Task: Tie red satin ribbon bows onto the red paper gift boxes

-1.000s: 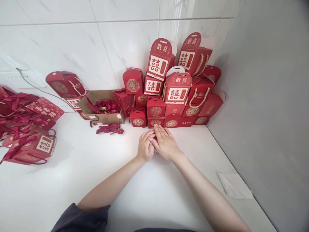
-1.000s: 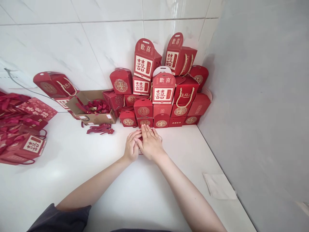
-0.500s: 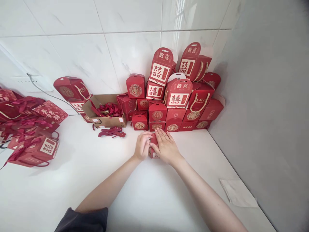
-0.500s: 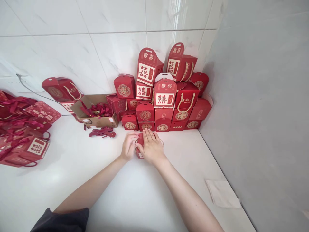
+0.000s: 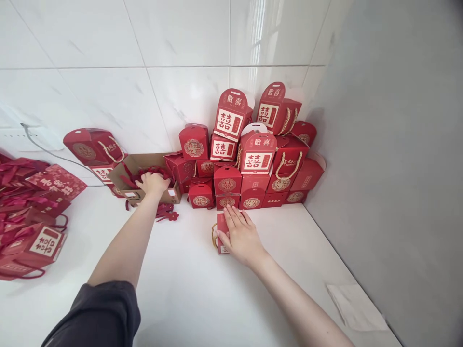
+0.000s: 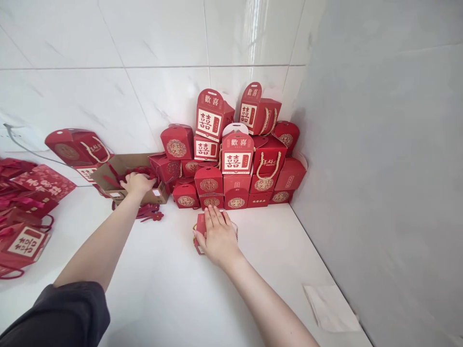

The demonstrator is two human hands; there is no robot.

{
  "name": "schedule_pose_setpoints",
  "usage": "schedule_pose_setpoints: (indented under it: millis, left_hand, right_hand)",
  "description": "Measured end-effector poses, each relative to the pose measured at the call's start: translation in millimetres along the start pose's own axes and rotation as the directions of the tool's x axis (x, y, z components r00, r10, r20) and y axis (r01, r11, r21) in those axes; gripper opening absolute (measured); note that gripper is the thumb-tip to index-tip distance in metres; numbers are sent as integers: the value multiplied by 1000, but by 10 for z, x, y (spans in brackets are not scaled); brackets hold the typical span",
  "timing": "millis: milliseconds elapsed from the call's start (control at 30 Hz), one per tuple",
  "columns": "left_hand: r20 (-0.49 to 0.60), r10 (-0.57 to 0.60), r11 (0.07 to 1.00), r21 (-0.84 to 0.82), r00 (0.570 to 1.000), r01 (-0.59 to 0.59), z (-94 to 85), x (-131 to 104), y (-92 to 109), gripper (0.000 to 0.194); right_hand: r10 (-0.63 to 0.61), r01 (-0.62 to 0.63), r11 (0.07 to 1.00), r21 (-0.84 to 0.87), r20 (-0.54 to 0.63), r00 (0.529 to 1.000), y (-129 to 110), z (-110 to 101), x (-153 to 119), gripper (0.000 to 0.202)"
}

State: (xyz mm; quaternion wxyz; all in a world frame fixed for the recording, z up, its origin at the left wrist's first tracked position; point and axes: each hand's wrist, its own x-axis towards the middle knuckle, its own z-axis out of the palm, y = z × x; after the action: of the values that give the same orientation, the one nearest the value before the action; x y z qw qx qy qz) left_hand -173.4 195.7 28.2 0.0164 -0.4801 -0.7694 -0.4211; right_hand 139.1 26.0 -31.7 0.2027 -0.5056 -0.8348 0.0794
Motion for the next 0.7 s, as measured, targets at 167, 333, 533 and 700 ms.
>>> schedule_pose_setpoints:
  millis: [167, 333, 533, 700]
  left_hand:
    - [-55, 27, 998, 58, 998, -24, -79, 41, 147, 19]
    - [-348, 187, 979, -15, 919, -205, -408, 50, 432, 30]
    - [-546, 255, 889, -194, 798, -416, -944, -165, 757, 26]
    - [-536, 179, 706, -514, 825, -487, -1221, -711, 822, 19]
  right_hand:
    - [4, -4, 1000, 1, -37, 999, -1, 24, 7, 66]
    - [0, 0, 1000, 0, -44, 999, 14, 42, -1, 66]
    - [-3, 2, 1000, -23, -62, 998, 31, 69, -2, 66]
    - [-12, 9, 999, -46, -76, 997, 38, 80, -14, 64]
